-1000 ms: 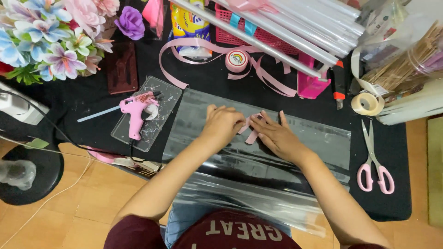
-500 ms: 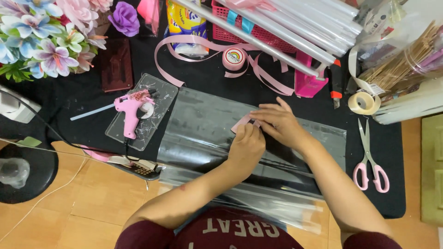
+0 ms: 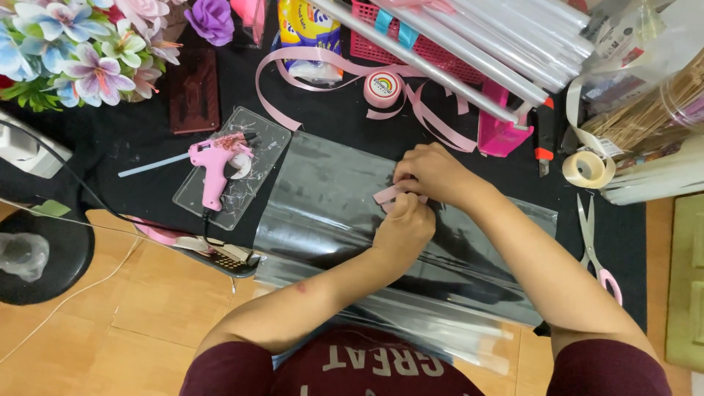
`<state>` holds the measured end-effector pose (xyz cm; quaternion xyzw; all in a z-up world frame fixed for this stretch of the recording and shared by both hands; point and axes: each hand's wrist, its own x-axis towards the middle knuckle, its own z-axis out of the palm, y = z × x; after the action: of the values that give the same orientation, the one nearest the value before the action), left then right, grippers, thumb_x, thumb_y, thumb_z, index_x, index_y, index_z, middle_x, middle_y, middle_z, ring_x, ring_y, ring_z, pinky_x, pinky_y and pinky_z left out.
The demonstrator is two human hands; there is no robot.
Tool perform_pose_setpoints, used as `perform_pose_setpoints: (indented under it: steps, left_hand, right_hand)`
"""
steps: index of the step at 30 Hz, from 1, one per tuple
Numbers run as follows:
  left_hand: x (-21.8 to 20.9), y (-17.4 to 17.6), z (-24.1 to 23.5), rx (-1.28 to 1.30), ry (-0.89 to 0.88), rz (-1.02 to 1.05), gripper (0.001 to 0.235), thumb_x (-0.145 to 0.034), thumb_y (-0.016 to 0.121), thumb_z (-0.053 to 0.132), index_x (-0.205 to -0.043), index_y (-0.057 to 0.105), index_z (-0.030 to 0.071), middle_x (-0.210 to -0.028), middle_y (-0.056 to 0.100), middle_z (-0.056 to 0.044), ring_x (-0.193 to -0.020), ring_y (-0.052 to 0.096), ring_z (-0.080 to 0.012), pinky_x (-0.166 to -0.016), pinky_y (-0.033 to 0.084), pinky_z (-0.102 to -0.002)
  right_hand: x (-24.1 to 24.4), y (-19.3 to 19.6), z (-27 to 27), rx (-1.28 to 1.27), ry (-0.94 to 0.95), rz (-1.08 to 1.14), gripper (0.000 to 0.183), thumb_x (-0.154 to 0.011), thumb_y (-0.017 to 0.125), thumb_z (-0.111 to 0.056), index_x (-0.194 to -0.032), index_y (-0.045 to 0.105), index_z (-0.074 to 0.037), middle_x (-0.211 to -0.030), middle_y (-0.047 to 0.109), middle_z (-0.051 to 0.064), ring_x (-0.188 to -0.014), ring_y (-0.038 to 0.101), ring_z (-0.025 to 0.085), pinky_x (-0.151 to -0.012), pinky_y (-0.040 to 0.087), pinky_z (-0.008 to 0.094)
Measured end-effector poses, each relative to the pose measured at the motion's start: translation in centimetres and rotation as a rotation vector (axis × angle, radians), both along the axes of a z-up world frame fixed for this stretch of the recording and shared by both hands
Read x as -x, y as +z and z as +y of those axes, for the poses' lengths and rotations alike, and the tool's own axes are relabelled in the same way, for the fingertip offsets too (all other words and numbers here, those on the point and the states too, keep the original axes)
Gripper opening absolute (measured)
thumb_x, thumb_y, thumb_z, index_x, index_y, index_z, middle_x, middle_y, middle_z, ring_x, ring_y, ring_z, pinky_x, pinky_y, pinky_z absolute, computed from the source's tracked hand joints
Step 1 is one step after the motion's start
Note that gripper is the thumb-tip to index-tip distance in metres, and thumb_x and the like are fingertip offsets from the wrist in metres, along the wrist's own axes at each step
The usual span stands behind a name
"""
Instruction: The person is assembling decorative wrapping components by cutting pink ribbons and using a hot glue gun to attach them to clear plastic sheets at a design station.
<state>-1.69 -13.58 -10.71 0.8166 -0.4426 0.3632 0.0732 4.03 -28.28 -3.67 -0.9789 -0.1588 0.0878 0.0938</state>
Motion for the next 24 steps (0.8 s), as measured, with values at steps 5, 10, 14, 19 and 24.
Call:
perform_pose_setpoints:
  steps: [5,10,14,19,24]
  left_hand:
    - [-0.1,1.9,1.2,-0.069,-0.052,-0.002,0.027,-0.073,0.071,-0.002,-0.059,0.058,0.017,-0.060,0.047,-0.002,-0.074,0.048,-0.0211,-0.095,0.034,-0.041]
    - [-0.4,2.5,2.4,-0.036,-0.118,-0.013,0.027,-0.074,0.069,-0.004,-0.060,0.057,0.015,-0.060,0.047,-0.002,-0.077,0.051,-0.0219,-0.096,0.035,-0.040]
    - [-0.7,3.3,4.5,0.005,-0.255,0.016,0.021,-0.080,0.066,-0.008,-0.068,0.062,0.009,-0.068,0.053,-0.009,-0.078,0.053,-0.0261,-0.092,0.038,-0.041]
    - [-0.9,1.5,6.3,0.029,-0.361,0.138,0.007,-0.087,0.069,-0.003,-0.087,0.071,0.004,-0.081,0.063,-0.013,-0.082,0.058,-0.0272,-0.088,0.042,-0.041]
    - [-0.8,2.3,7.9,0.046,-0.349,0.095,0.015,-0.090,0.065,0.000,-0.102,0.073,0.005,-0.092,0.068,-0.012,-0.081,0.055,-0.0254,-0.083,0.040,-0.038]
  right_hand:
    - [1.2,-0.9,-0.4,-0.104,-0.140,0.039,0.011,-0.088,0.077,-0.035,-0.090,0.076,-0.025,-0.080,0.071,-0.003,-0.086,0.068,0.021,-0.085,0.050,0.037]
    - [3.7,2.5,1.1,-0.230,-0.328,0.192,0.014,-0.091,0.073,-0.030,-0.102,0.074,-0.023,-0.087,0.075,0.002,-0.088,0.071,0.026,-0.083,0.054,0.041]
    - [4.6,2.7,0.0,-0.315,-0.364,0.165,0.014,-0.096,0.068,-0.024,-0.107,0.075,-0.019,-0.095,0.077,0.007,-0.091,0.073,0.029,-0.082,0.056,0.042]
    - [5.1,1.5,-1.6,-0.428,-0.011,-0.085,0.028,-0.097,0.058,0.002,-0.112,0.076,-0.013,-0.110,0.073,0.016,-0.105,0.068,0.041,-0.089,0.055,0.050]
    - [5.1,-0.2,-2.2,-0.162,0.172,-0.214,0.028,-0.091,0.065,-0.005,-0.111,0.076,-0.022,-0.118,0.068,0.006,-0.098,0.062,0.029,-0.089,0.050,0.043]
